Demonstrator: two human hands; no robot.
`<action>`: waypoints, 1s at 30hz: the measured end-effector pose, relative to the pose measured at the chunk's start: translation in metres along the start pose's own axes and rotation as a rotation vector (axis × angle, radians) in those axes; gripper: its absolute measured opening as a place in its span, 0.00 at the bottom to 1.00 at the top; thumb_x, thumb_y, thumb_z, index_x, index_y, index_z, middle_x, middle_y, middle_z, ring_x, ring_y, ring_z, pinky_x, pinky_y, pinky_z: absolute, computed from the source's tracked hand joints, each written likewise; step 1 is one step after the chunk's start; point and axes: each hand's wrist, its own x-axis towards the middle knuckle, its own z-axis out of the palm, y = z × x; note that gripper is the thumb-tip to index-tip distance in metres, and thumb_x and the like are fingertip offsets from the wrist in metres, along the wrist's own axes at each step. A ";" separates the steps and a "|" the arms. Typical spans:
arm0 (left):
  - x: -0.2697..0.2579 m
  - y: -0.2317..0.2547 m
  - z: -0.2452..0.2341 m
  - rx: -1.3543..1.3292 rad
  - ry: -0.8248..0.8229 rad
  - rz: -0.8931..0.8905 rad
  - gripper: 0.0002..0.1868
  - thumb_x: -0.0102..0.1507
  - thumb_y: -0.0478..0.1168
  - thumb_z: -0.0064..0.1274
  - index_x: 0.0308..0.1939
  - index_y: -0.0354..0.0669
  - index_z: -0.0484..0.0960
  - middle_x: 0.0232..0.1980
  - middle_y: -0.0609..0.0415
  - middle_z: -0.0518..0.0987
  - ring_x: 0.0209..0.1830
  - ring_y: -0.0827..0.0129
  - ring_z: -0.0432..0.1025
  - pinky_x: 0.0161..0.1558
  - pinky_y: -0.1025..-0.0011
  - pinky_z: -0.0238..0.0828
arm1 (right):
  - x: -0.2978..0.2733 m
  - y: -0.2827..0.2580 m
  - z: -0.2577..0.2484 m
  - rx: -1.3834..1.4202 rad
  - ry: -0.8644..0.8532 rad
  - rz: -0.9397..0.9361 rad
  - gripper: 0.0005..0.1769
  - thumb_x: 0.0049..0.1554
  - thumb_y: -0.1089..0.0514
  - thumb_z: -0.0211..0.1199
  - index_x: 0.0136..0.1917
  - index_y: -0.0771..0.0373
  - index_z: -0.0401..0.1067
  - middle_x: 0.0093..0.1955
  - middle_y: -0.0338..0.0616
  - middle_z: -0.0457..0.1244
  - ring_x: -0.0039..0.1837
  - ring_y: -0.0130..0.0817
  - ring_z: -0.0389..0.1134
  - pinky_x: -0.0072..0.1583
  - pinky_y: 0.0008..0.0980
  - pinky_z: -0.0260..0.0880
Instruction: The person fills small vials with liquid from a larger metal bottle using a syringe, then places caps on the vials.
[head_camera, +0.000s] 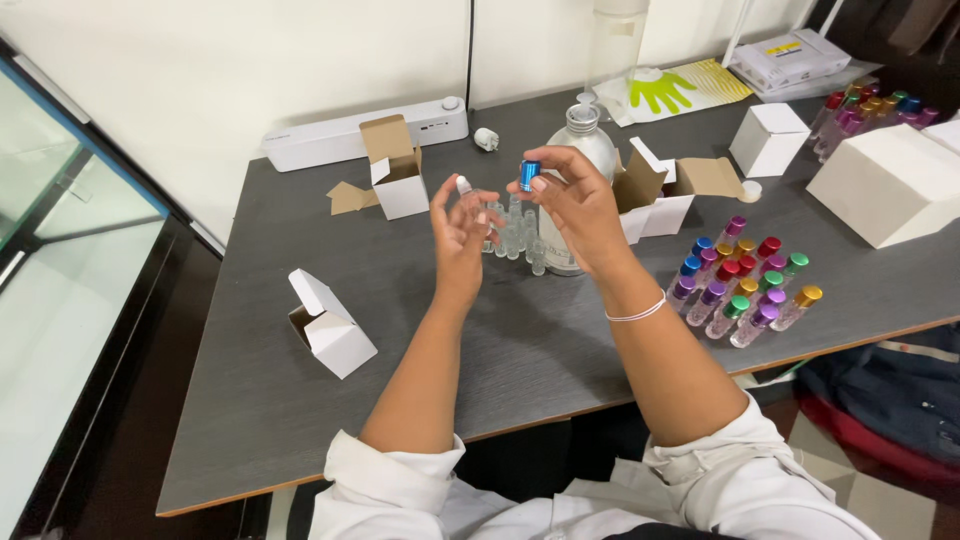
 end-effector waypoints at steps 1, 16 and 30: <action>0.001 -0.001 0.001 0.002 0.001 -0.003 0.30 0.60 0.34 0.41 0.64 0.45 0.49 0.48 0.45 0.72 0.35 0.70 0.70 0.29 0.79 0.68 | 0.000 0.003 -0.002 0.002 0.002 0.003 0.17 0.54 0.63 0.56 0.57 0.71 0.61 0.51 0.51 0.56 0.51 0.41 0.66 0.55 0.30 0.70; -0.010 0.003 0.010 0.115 -0.010 0.011 0.20 0.63 0.38 0.46 0.59 0.43 0.66 0.31 0.51 0.77 0.19 0.84 0.61 0.21 0.88 0.58 | -0.015 0.018 -0.007 -0.189 0.131 -0.243 0.15 0.53 0.65 0.59 0.53 0.73 0.61 0.45 0.50 0.59 0.46 0.34 0.66 0.50 0.30 0.71; -0.012 0.006 0.016 0.045 -0.030 -0.049 0.12 0.64 0.43 0.43 0.44 0.39 0.71 0.23 0.48 0.74 0.15 0.81 0.58 0.16 0.86 0.55 | -0.017 0.012 0.000 -0.171 0.242 -0.167 0.11 0.55 0.63 0.57 0.50 0.64 0.59 0.45 0.54 0.63 0.34 0.23 0.61 0.35 0.18 0.63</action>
